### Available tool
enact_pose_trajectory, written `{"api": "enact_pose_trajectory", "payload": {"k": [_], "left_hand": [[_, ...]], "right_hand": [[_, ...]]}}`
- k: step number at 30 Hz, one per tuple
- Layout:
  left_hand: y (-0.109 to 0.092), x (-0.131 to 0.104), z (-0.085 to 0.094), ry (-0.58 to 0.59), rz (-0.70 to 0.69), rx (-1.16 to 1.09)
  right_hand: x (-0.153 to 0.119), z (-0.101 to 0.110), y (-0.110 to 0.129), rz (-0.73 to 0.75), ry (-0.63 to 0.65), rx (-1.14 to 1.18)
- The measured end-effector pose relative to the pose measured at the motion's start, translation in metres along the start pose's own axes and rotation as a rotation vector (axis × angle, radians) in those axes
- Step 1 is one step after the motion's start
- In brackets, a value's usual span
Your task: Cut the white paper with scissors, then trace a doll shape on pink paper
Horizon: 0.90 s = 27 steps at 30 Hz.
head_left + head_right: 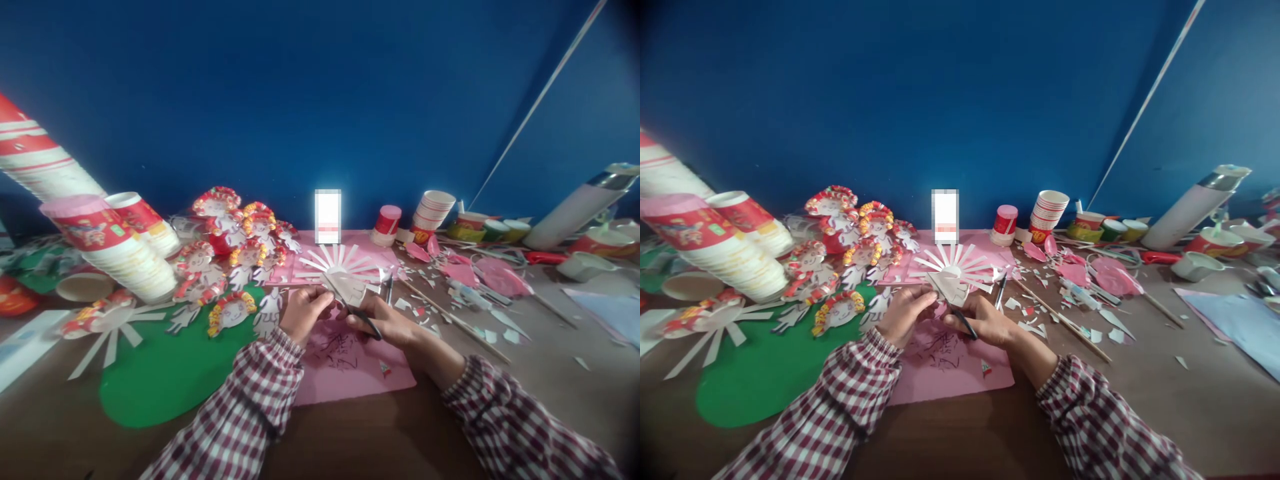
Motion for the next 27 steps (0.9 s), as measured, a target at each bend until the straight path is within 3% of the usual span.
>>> {"api": "enact_pose_trajectory", "payload": {"k": [9, 16, 27], "left_hand": [[-0.002, 0.000, -0.001, 0.020, -0.012, 0.019], [0.003, 0.002, -0.002, 0.029, 0.055, -0.040], [0.002, 0.001, 0.000, -0.004, 0.035, 0.001]], "right_hand": [[0.000, 0.006, -0.011, -0.059, -0.040, -0.051], [0.001, 0.007, -0.008, -0.052, -0.047, -0.075], [0.001, 0.007, -0.006, -0.046, -0.050, -0.080]]}}
Point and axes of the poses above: each hand's wrist, its own x-axis towards the middle knuckle, its own z-axis out of the back of the hand, y = z × x, the point moved 8 cm from there along x, towards the middle knuckle, and after that the axes turned 7 degrees about z, right-handed, at the moved point
